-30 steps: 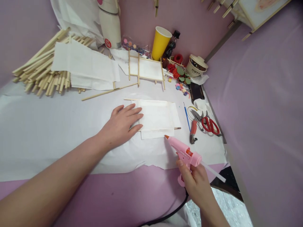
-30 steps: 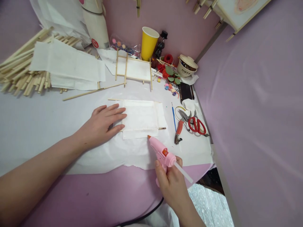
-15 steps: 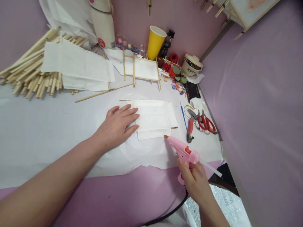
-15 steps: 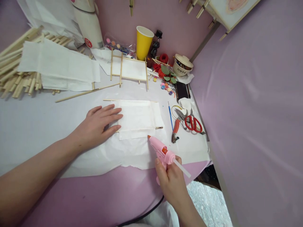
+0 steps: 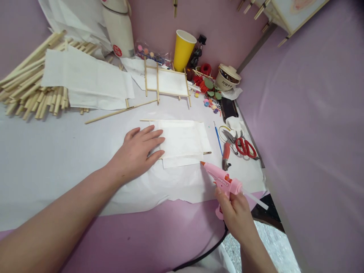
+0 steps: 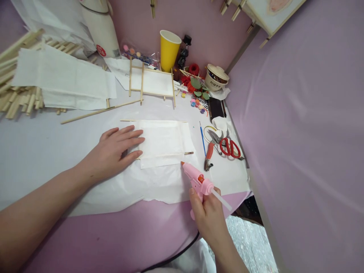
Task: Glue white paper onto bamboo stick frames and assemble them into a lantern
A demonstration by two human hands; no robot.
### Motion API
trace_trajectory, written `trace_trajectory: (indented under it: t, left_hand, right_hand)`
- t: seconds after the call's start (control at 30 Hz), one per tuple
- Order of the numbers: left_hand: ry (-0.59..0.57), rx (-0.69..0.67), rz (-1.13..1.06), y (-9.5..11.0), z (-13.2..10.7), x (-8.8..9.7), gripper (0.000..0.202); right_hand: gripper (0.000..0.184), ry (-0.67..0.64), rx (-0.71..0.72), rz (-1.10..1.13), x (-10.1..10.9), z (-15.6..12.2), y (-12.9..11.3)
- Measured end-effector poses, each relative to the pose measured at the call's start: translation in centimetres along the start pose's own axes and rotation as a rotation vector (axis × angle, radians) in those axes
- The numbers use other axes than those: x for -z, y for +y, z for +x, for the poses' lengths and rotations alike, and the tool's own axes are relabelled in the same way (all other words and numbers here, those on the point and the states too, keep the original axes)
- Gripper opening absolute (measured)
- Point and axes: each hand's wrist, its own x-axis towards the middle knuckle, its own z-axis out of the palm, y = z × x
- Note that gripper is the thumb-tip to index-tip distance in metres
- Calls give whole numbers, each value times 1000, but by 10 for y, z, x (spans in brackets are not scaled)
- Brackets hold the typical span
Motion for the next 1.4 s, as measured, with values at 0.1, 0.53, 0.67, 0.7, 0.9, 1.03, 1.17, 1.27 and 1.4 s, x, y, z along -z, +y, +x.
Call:
trace_trajectory:
  t: [0.1,0.53,0.67,0.7,0.9,1.03,1.17,1.27,1.4]
  left_hand:
    - [-2,4,-6,1,0,1,37]
    - [-11,14,-28,0,1,2,38]
    - [-14,15,-25,1,1,2,37]
    - [-13,14,-20,1,1,2,37]
    - [-10,8,-2,0,0,1,37]
    - [-8,5,1,0,0,1,37]
    - [-5,6,-5,0,1,0,37]
    - [0,5,-12,0,1,0,37]
    - [-3,1,-11,0,1,0,37]
  right_hand:
    - [36,2,-25,8,2,0,-3]
    - [42,25,-53,15,5,13,-18]
    - [42,18,-36,22,4,18,-20]
    - [42,22,-30,27,4,18,-20]
    - [43,-8,-46,32,5,16,-19]
    - [44,-19,-52,26,7,14,-20]
    - [41,-26,-59,17,6,12,-17]
    - [38,-12,-50,0,5,12,-15]
    - [42,-18,-31,-22,6,12,-16]
